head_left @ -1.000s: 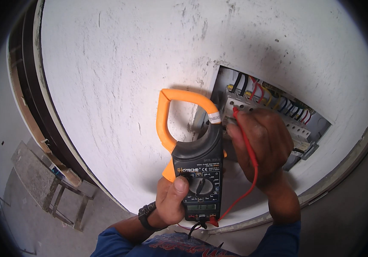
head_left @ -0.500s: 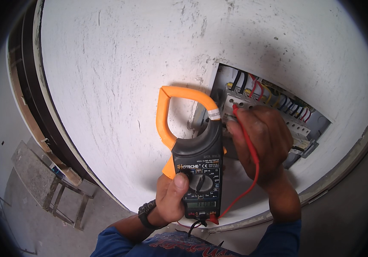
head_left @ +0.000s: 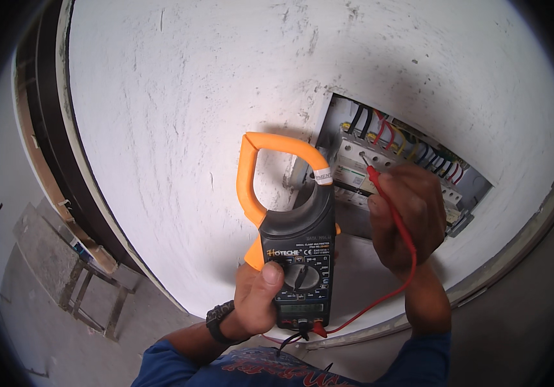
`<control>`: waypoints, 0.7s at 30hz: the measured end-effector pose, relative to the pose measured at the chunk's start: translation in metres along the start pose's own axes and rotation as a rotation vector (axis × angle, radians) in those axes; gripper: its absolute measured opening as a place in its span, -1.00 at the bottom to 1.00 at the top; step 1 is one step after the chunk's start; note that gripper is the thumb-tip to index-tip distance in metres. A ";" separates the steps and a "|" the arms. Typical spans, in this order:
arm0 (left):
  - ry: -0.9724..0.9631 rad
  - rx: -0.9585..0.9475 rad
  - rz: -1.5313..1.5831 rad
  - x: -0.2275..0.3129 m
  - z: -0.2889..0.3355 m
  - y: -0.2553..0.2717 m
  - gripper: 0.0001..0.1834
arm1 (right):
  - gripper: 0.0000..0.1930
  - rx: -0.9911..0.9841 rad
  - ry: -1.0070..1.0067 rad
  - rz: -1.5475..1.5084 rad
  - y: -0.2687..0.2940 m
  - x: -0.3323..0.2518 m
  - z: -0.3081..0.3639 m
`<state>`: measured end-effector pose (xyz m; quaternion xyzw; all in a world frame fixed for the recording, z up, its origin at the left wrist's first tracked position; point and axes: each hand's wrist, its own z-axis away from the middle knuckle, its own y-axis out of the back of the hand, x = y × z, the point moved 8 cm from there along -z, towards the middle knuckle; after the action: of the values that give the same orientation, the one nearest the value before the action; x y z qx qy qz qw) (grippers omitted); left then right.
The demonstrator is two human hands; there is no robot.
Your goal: The person uses a clamp multimeter to test voltage at multiple terminals in an open electrical panel. They repeatedly place the red probe on different breaker terminals while holding the multimeter steady, then remove the probe and move to the next terminal.
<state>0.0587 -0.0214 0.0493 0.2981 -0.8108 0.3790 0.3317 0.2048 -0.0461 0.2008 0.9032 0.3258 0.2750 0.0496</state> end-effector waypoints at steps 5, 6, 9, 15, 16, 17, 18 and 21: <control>-0.014 -0.022 -0.060 0.003 -0.004 -0.006 -0.01 | -0.74 0.007 0.000 0.011 0.002 0.003 0.003; -0.021 -0.025 -0.076 0.003 -0.004 -0.007 -0.01 | -0.73 0.005 -0.002 0.005 0.001 0.004 0.003; -0.036 -0.017 -0.095 0.002 -0.004 -0.006 -0.01 | -0.71 -0.010 -0.006 0.009 -0.001 0.004 0.002; -0.029 -0.036 0.116 -0.005 -0.003 -0.009 -0.16 | -0.69 -0.003 0.011 0.011 -0.003 0.006 0.002; -0.026 -0.038 0.120 -0.006 -0.002 -0.010 -0.14 | -0.68 0.008 0.018 0.008 -0.003 0.007 0.002; -0.025 -0.040 0.123 -0.007 -0.003 -0.011 -0.13 | -0.68 0.011 0.015 0.014 -0.003 0.008 0.003; -0.029 -0.039 0.116 -0.007 -0.003 -0.011 -0.12 | -0.68 0.016 0.015 0.017 -0.003 0.008 0.004; -0.037 -0.036 0.097 -0.008 -0.003 -0.011 -0.09 | -0.67 0.029 0.013 0.016 -0.002 0.010 0.007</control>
<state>0.0727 -0.0232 0.0494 0.2595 -0.8370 0.3744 0.3032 0.2136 -0.0378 0.1994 0.9047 0.3227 0.2763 0.0320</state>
